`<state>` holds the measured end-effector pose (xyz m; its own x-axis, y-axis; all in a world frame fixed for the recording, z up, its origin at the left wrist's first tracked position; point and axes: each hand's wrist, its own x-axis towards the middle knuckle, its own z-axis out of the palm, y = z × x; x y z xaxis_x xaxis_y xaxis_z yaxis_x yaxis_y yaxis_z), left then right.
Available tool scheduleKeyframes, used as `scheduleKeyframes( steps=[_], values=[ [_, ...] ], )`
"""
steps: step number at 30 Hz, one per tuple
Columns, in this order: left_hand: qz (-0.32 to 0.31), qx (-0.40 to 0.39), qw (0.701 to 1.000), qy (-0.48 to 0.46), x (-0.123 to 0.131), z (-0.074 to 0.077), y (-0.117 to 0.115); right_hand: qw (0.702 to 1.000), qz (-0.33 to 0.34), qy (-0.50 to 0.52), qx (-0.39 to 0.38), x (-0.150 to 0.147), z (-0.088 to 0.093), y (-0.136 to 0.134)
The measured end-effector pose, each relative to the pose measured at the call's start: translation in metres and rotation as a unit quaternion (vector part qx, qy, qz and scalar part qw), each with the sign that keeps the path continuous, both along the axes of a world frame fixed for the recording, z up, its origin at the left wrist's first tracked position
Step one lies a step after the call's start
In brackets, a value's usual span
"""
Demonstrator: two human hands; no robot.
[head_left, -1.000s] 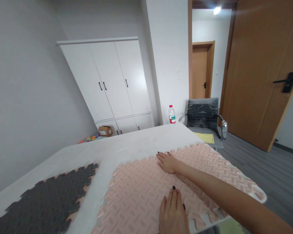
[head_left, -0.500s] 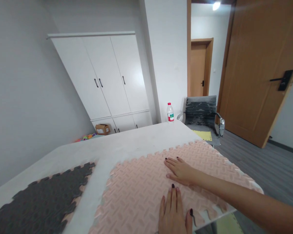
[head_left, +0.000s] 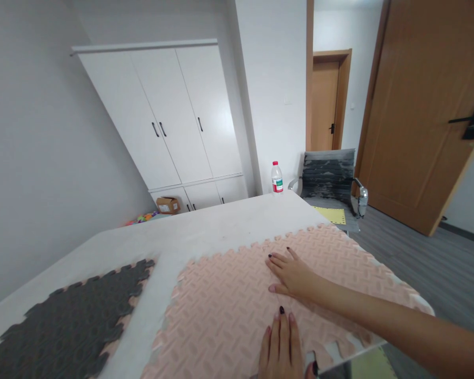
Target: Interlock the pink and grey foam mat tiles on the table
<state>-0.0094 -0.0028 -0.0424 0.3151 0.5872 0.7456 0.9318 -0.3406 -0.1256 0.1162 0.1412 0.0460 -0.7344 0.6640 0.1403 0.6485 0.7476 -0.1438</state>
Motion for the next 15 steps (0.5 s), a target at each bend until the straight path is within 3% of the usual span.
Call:
scheduleKeyframes(
  steps=[3, 9, 15],
  values=[
    [-0.001, 0.035, 0.999, 0.007, -0.002, 0.000, 0.001, 0.999, -0.013, -0.016, 0.039, -0.004, 0.000, -0.004],
    [0.017, 0.060, 0.998, 0.005, -0.003, 0.004, 0.003, 1.000, -0.011, -0.026, 0.003, -0.006, 0.007, -0.005],
    [-0.004, 0.040, 0.999, -0.009, -0.007, 0.002, 0.003, 0.999, -0.022, -0.041, 0.015, -0.010, -0.005, -0.003]
  ],
)
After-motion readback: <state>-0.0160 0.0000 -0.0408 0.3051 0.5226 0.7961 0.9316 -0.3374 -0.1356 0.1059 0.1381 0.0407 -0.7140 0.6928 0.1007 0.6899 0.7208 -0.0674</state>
